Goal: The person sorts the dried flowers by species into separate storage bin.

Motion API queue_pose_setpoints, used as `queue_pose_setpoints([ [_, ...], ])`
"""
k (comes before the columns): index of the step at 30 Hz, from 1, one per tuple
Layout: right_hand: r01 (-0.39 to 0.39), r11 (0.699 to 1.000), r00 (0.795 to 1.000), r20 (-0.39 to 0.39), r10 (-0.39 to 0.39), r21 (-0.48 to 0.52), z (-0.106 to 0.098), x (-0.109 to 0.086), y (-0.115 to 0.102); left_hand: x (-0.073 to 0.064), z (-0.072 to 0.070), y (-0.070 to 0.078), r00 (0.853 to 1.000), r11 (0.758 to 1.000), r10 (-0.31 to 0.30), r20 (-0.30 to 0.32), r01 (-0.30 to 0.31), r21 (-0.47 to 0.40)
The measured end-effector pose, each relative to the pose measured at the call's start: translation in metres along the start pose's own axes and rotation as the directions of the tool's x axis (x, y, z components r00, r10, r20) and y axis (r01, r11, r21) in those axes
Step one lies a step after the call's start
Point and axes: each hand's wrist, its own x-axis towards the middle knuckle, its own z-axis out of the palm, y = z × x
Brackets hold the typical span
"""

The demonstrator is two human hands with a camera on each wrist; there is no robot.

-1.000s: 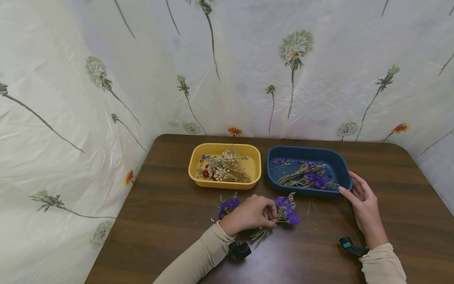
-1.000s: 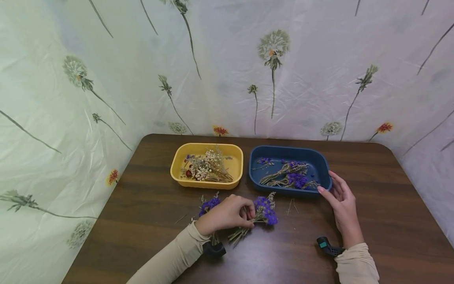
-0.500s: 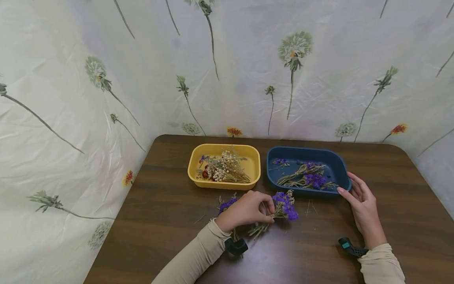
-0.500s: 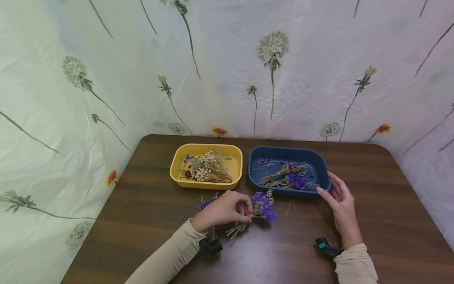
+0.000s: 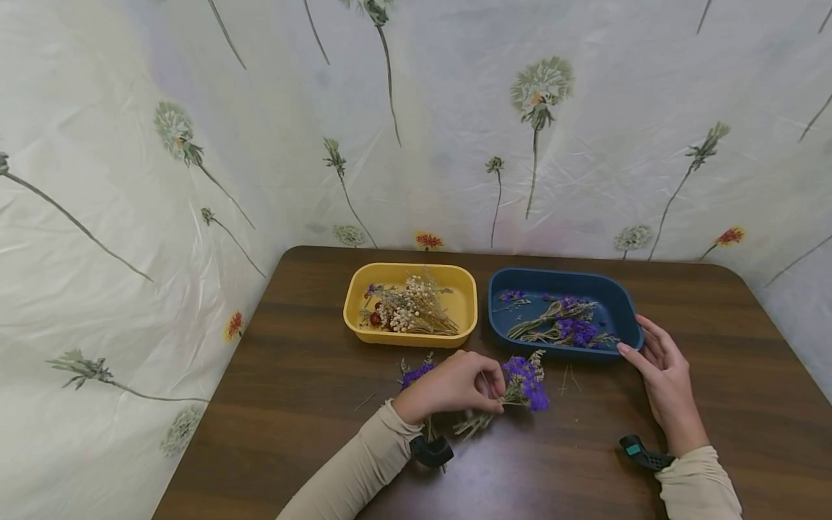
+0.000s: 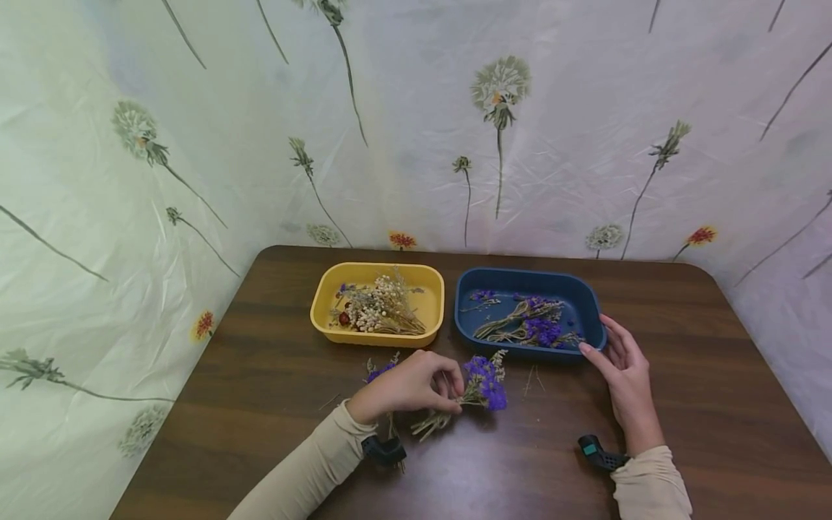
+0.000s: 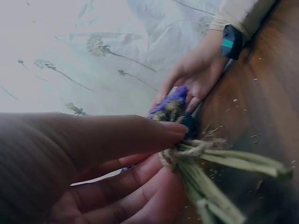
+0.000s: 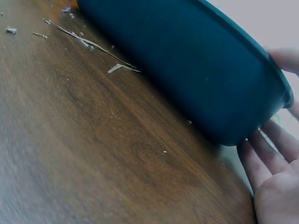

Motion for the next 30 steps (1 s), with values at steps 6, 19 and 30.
queue_pose_setpoints([
  [6, -0.014, 0.999, 1.000, -0.013, 0.014, -0.029, -0.001, 0.002, -0.001, 0.002, 0.002, 0.005, 1.000, 1.000, 0.011, 0.024, -0.011, -0.004],
  [19, -0.004, 1.000, 1.000, 0.001, 0.004, -0.003, -0.002, 0.001, 0.000, 0.019, -0.023, 0.009, 0.999, 0.999, 0.015, -0.041, -0.017, -0.031],
  [30, -0.012, 1.000, 1.000, -0.005, 0.012, -0.006, 0.000, 0.000, -0.001, 0.042, -0.043, 0.002, 0.994, 0.996, 0.029, -0.102, -0.038, -0.086],
])
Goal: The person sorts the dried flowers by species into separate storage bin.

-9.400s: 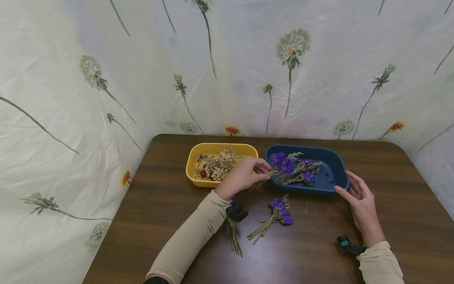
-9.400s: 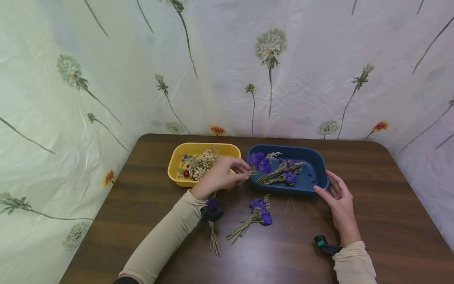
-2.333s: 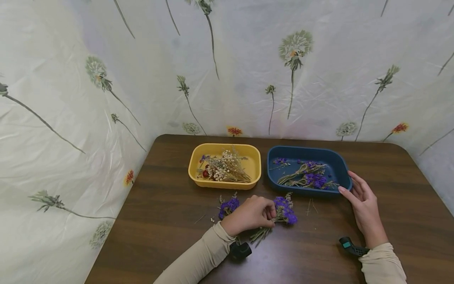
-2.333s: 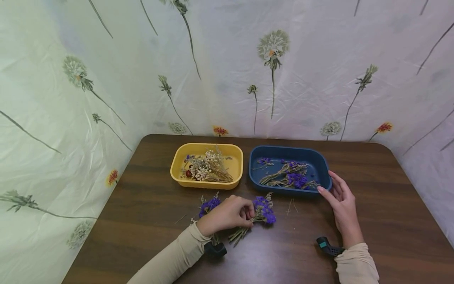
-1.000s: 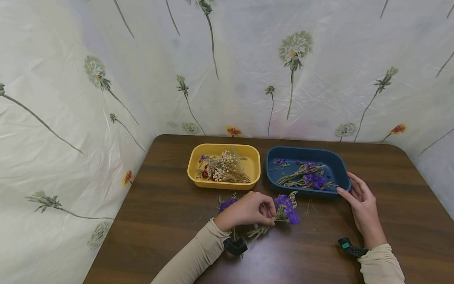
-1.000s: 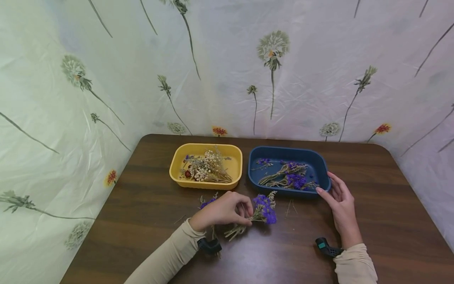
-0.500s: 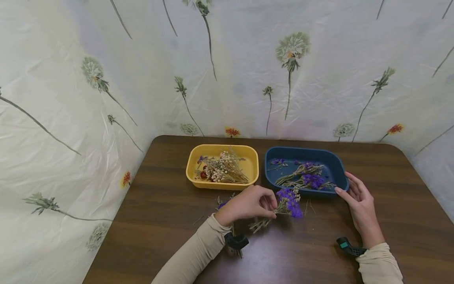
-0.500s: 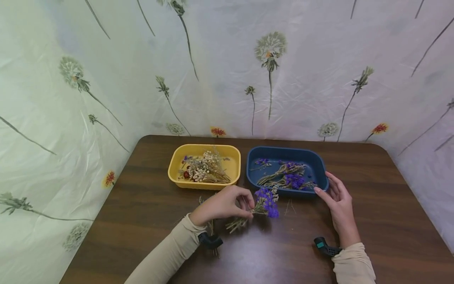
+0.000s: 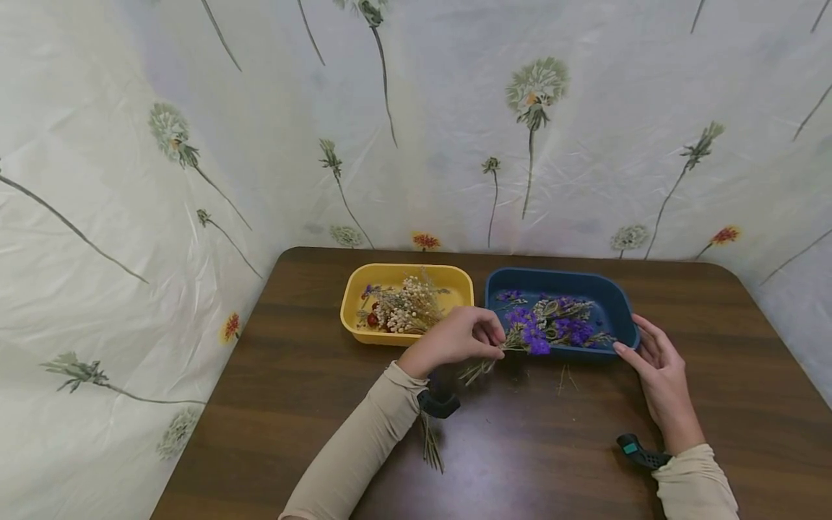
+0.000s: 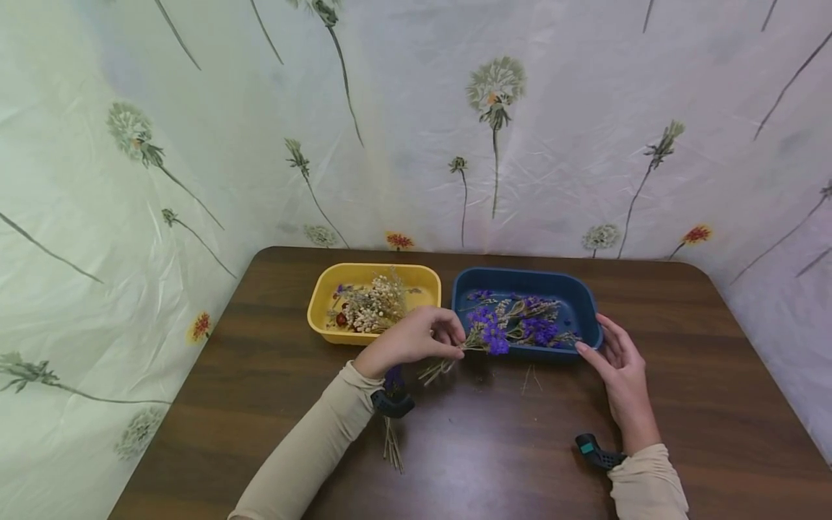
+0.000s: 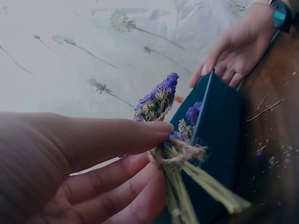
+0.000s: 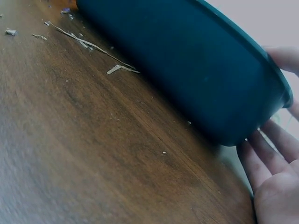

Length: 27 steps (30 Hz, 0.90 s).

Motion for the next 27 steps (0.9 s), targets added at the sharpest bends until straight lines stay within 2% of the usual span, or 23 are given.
queue_pose_setpoints([
  [9, -0.005, 1.000, 1.000, -0.011, 0.004, -0.014, 0.001, 0.000, 0.000, 0.020, -0.011, 0.000, 1.000, 1.000, -0.008, -0.007, 0.008, -0.002],
  [17, -0.002, 1.000, 1.000, -0.012, 0.002, -0.015, 0.000, 0.000, 0.000, 0.039, -0.017, 0.001, 0.999, 0.991, -0.027, 0.038, 0.032, -0.133],
  [22, 0.004, 1.000, 1.000, -0.009, -0.004, 0.001, 0.000, 0.000, -0.001, 0.054, -0.020, 0.004, 0.997, 0.989, -0.070, 0.042, 0.074, -0.126],
  [27, -0.001, 1.000, 1.000, -0.008, 0.001, 0.003, 0.000, 0.000, 0.000, 0.068, -0.019, 0.006, 0.995, 0.992, -0.090, 0.039, 0.093, -0.080],
])
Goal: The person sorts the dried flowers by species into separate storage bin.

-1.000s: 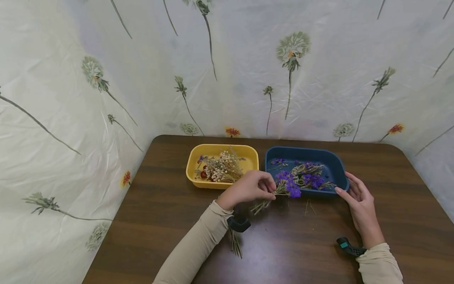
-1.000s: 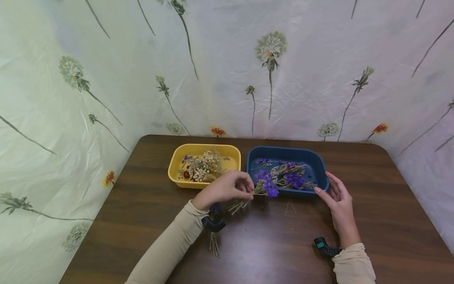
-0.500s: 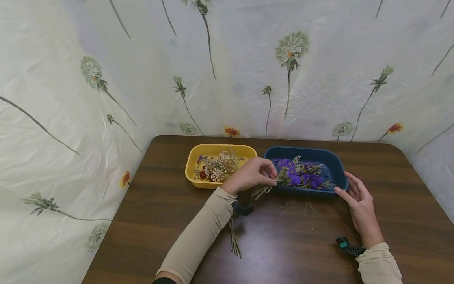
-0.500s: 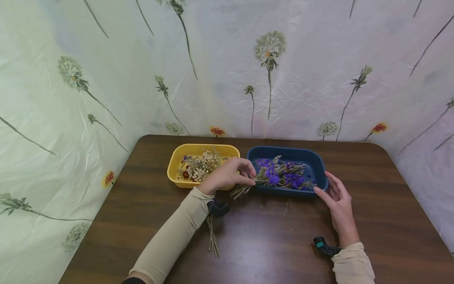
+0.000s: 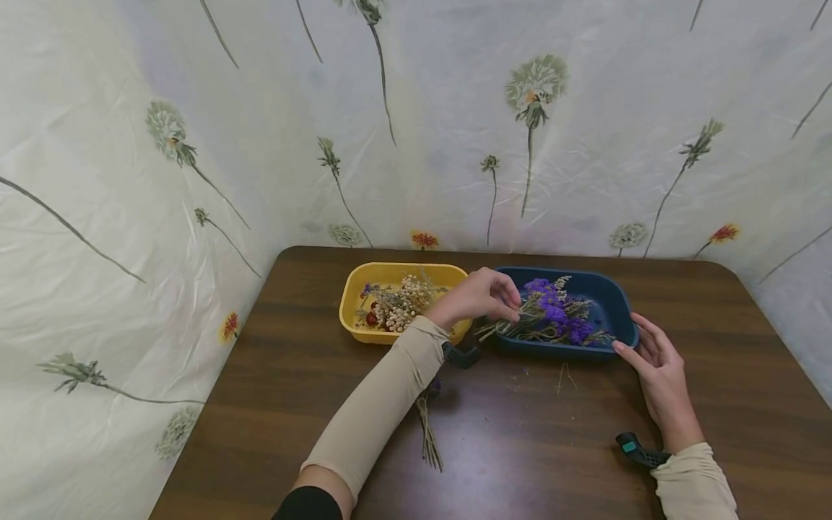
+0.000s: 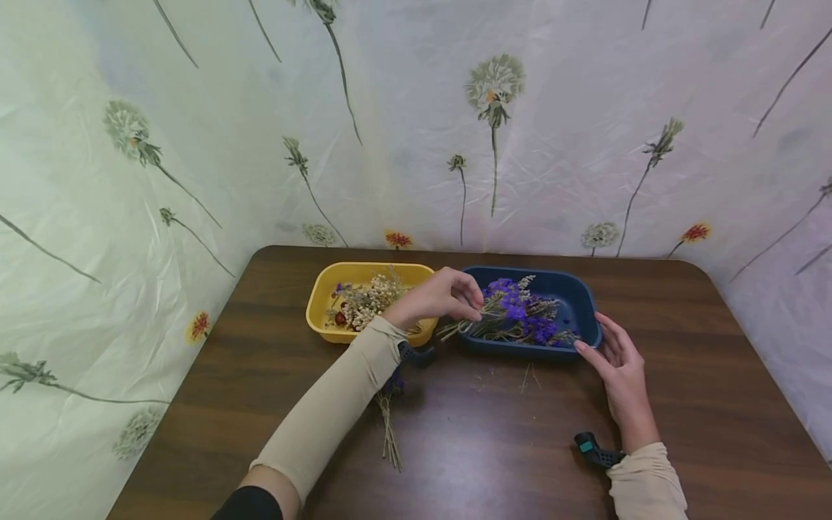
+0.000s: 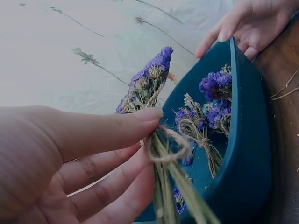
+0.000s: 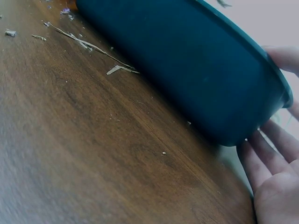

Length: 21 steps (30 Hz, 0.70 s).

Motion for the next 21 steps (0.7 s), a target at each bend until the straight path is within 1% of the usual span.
queue_pose_setpoints([
  [5, 0.002, 1.000, 1.000, -0.005, -0.002, 0.001, 0.000, 0.000, 0.000, 0.013, 0.005, 0.006, 1.000, 1.000, -0.006, 0.020, 0.005, 0.018],
  [9, 0.003, 1.000, 1.000, -0.010, -0.003, 0.005, 0.002, 0.000, 0.000, 0.023, 0.012, 0.005, 0.997, 1.000, 0.007, 0.074, -0.009, 0.024],
  [12, 0.002, 1.000, 1.000, -0.006, -0.002, 0.012, 0.001, 0.000, -0.001, 0.030, 0.017, 0.004, 0.994, 1.000, -0.004, 0.107, 0.001, 0.029],
  [21, 0.002, 1.000, 1.000, -0.003, -0.002, 0.006, 0.000, 0.000, 0.000, 0.047, 0.032, 0.005, 0.990, 0.997, -0.034, 0.138, 0.025, 0.068],
])
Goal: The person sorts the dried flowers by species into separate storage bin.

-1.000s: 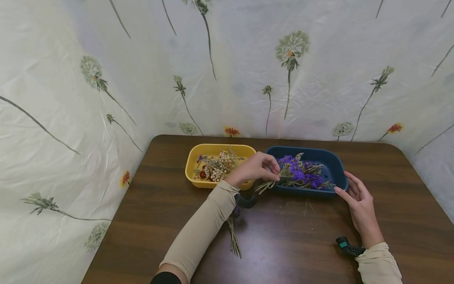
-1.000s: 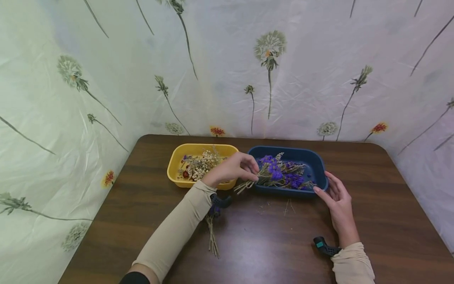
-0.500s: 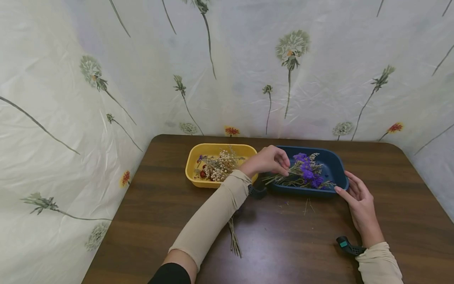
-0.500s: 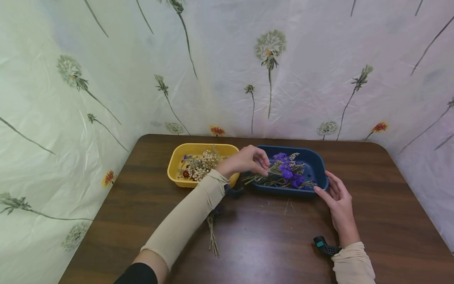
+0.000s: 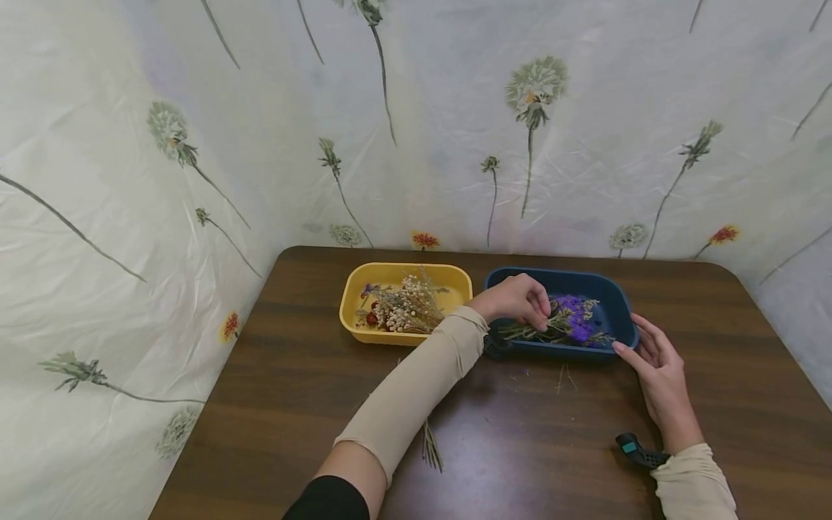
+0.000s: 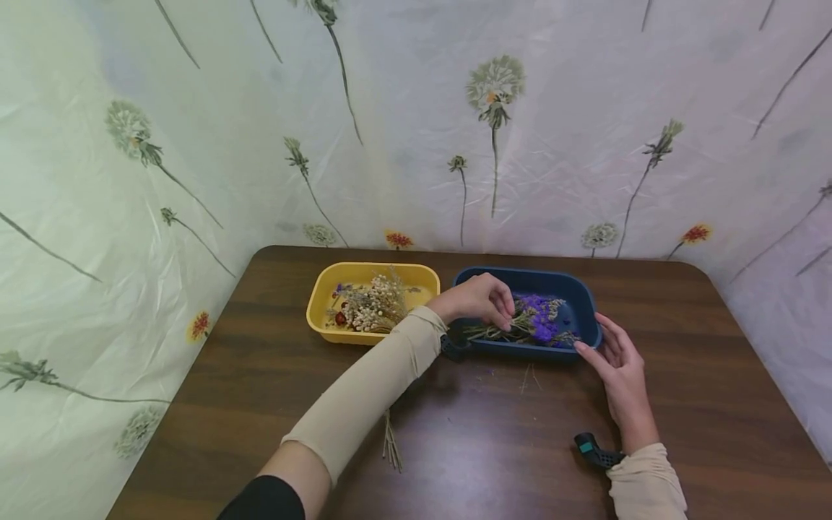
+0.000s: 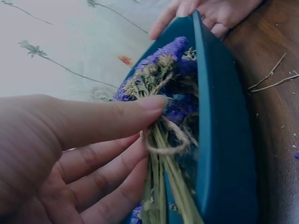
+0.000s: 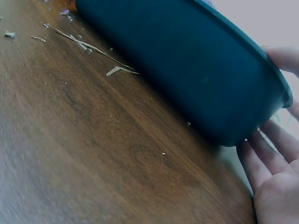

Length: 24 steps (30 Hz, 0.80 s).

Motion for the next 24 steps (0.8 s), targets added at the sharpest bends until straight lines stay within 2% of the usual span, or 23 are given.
queue_pose_setpoints([
  [5, -0.004, 1.000, 1.000, 0.000, 0.004, -0.004, 0.000, 0.000, 0.000, 0.005, 0.005, 0.001, 1.000, 1.000, -0.009, -0.017, 0.009, 0.002],
  [12, -0.017, 1.000, 1.000, -0.008, 0.017, -0.026, 0.000, 0.000, -0.001, 0.009, 0.009, 0.002, 0.999, 0.998, -0.026, -0.038, 0.028, 0.054],
  [19, -0.007, 1.000, 1.000, 0.007, 0.007, -0.007, 0.000, 0.000, -0.001, 0.010, 0.012, 0.006, 0.999, 0.999, -0.018, -0.030, 0.018, 0.028],
  [24, 0.000, 1.000, 1.000, 0.011, 0.000, -0.010, 0.000, 0.000, -0.001, 0.010, 0.014, 0.006, 0.999, 0.998, -0.024, -0.043, 0.026, 0.049],
])
